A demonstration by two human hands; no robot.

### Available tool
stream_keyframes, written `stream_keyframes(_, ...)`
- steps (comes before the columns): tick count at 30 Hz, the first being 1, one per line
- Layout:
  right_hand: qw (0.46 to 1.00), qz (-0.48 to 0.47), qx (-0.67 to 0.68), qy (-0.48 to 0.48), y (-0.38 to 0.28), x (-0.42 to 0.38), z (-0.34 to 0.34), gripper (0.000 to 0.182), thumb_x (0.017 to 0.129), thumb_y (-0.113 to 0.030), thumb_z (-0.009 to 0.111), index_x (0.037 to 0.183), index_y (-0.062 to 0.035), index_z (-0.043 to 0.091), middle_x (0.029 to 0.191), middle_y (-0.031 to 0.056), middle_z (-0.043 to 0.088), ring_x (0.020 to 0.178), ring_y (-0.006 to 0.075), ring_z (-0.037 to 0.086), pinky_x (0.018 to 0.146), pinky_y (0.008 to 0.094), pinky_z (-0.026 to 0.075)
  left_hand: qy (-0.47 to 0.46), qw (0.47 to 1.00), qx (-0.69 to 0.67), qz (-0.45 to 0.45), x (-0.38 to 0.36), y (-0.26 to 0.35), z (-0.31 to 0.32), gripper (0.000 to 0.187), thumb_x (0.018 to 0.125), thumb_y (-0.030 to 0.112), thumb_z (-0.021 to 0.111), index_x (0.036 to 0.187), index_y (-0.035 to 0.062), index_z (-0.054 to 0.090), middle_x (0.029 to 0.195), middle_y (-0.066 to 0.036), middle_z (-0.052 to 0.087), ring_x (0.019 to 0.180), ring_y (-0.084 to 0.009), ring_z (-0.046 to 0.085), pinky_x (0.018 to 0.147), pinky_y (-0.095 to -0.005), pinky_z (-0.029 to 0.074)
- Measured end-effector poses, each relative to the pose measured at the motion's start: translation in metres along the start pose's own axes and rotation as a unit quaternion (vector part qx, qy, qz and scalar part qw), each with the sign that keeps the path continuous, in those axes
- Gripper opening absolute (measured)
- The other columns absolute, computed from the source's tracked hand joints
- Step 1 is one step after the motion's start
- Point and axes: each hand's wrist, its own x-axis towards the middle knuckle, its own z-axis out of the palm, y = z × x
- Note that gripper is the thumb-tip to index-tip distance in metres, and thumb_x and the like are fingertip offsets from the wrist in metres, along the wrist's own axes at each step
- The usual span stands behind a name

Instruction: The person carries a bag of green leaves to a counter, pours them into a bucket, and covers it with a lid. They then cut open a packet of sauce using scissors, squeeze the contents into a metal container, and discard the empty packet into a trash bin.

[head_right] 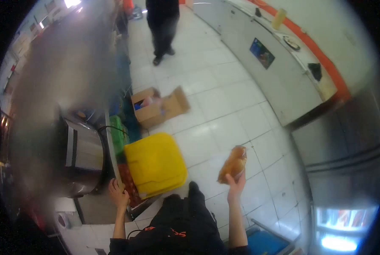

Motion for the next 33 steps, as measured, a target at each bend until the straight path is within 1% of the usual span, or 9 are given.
stream_keyframes(5,0.998,0.053,0.026,-0.025,0.022,0.046,-0.010,0.061,0.074,-0.001,0.056,0.129,0.0016,0.031,0.119,0.0114,0.047,0.110,0.0202,0.045,0.093,0.0313,0.035,-0.004,0.999,-0.021,-0.035,0.008,0.026,-0.013,0.056,0.060,0.004,0.058,0.114,0.0026,0.041,0.122,-0.017,0.038,0.113,-0.0364,0.036,0.098,-0.0432,0.028)
stream_keyframes(8,0.999,0.038,0.022,-0.005,0.044,0.056,-0.027,0.062,0.074,-0.001,0.058,0.130,0.0013,0.030,0.118,0.0112,0.047,0.109,0.0196,0.045,0.093,0.0320,0.036,0.010,0.999,-0.035,-0.025,0.008,0.021,-0.002,0.057,0.060,0.004,0.059,0.114,0.0032,0.041,0.120,-0.016,0.040,0.111,-0.0365,0.039,0.097,-0.0424,0.029)
stream_keyframes(10,0.998,0.042,0.037,0.026,0.064,0.060,-0.045,0.060,0.074,-0.001,0.059,0.127,0.0012,0.033,0.116,0.0104,0.049,0.106,0.0187,0.047,0.091,0.0318,0.038,0.000,0.999,-0.029,-0.016,0.007,0.012,0.006,0.057,0.059,0.005,0.060,0.113,0.0028,0.041,0.122,-0.016,0.039,0.113,-0.0353,0.037,0.098,-0.0425,0.028)
stream_keyframes(12,0.997,0.053,0.011,0.050,0.084,0.060,-0.067,0.056,0.073,-0.001,0.059,0.125,0.0008,0.036,0.114,0.0093,0.050,0.106,0.0187,0.048,0.091,0.0319,0.037,-0.005,0.999,-0.046,-0.027,0.005,0.015,0.002,0.060,0.058,0.003,0.058,0.116,0.0036,0.041,0.126,-0.018,0.036,0.118,-0.0353,0.032,0.099,-0.0438,0.025)
stream_keyframes(16,0.994,0.075,-0.030,0.074,0.097,0.063,-0.080,0.048,0.072,-0.003,0.059,0.117,0.0001,0.042,0.109,0.0075,0.053,0.103,0.0188,0.050,0.091,0.0324,0.036,-0.004,0.999,-0.043,-0.009,0.009,0.021,0.001,0.060,0.058,0.004,0.058,0.115,0.0029,0.041,0.125,-0.018,0.037,0.118,-0.0352,0.033,0.099,-0.0436,0.025)
stream_keyframes(20,0.991,0.114,-0.019,0.062,0.113,0.065,-0.065,0.048,0.072,-0.003,0.060,0.117,-0.0001,0.043,0.109,0.0074,0.053,0.102,0.0179,0.050,0.090,0.0311,0.037,-0.013,1.000,-0.015,-0.019,0.011,0.022,0.000,0.059,0.059,0.005,0.059,0.115,0.0025,0.041,0.124,-0.017,0.037,0.117,-0.0347,0.034,0.099,-0.0432,0.025)
stream_keyframes(22,0.990,0.139,-0.031,0.021,0.114,0.067,-0.054,0.047,0.072,-0.003,0.060,0.116,-0.0001,0.044,0.108,0.0069,0.054,0.101,0.0169,0.050,0.089,0.0302,0.038,-0.013,1.000,-0.013,-0.019,0.007,0.020,0.001,0.057,0.059,0.005,0.058,0.114,0.0026,0.041,0.124,-0.017,0.036,0.117,-0.0346,0.034,0.099,-0.0431,0.026)
stream_keyframes(25,0.992,0.124,-0.014,-0.019,0.113,0.072,-0.035,0.045,0.072,-0.004,0.060,0.114,0.0001,0.045,0.105,0.0065,0.054,0.099,0.0161,0.051,0.088,0.0297,0.038,0.013,1.000,0.002,-0.010,0.008,0.020,0.003,0.058,0.059,0.006,0.059,0.114,0.0029,0.041,0.123,-0.017,0.037,0.116,-0.0352,0.035,0.098,-0.0433,0.027)
stream_keyframes(33,0.987,0.142,-0.014,-0.080,0.118,0.083,0.003,0.044,0.073,-0.005,0.059,0.114,0.0007,0.045,0.104,0.0064,0.054,0.098,0.0158,0.050,0.088,0.0293,0.038,-0.006,0.999,-0.024,-0.032,0.015,0.020,-0.002,0.056,0.057,0.005,0.060,0.110,0.0043,0.043,0.123,-0.016,0.038,0.114,-0.0350,0.036,0.097,-0.0441,0.028)
